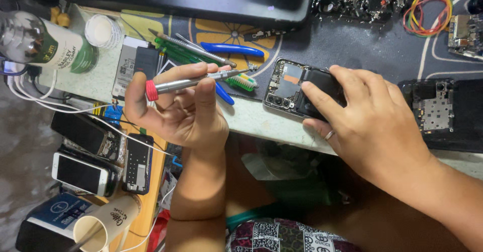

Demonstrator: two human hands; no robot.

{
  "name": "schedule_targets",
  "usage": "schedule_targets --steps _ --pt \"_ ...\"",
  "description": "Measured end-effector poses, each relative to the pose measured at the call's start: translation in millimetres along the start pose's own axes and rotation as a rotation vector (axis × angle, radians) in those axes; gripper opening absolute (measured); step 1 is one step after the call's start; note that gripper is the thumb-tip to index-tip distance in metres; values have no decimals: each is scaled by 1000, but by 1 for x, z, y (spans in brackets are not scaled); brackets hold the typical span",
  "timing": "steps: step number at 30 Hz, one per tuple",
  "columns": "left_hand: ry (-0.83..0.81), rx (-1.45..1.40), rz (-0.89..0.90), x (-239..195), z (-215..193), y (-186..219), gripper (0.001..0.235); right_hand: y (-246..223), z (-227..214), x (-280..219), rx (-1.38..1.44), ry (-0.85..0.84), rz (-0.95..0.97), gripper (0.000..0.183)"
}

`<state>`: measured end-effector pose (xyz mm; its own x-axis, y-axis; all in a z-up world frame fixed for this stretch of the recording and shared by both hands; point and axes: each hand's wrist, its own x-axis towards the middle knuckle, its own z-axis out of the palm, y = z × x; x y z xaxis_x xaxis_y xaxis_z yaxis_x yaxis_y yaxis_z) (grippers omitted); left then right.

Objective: The person uses a screwdriver to remove screws from a disassembled smartphone, then detaches and removes the battery. They continue to unscrew and remove internal components from the phone chassis.

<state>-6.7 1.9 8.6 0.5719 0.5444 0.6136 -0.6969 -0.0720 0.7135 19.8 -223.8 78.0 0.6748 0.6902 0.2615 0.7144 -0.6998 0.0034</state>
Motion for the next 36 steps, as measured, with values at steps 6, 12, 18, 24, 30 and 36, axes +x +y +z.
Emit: schedule_targets --steps 6,12,18,24,30,36 --pt "-35 19 15 -1 -2 -2 66 2 1 0 -18 5 0 58" --pt "-50 23 41 0 0 0 64 7 3 0 22 -3 39 62" --pt "-86 -1 79 4 4 0 60 9 1 -1 35 -4 46 62" --pt "-328 146 208 10 5 1 56 15 -3 3 156 40 54 65" --pt "-390 425 326 10 3 7 55 22 0 10 155 27 10 64" --pt "-396 363 239 -2 -5 31 45 14 1 16 409 162 -37 72"
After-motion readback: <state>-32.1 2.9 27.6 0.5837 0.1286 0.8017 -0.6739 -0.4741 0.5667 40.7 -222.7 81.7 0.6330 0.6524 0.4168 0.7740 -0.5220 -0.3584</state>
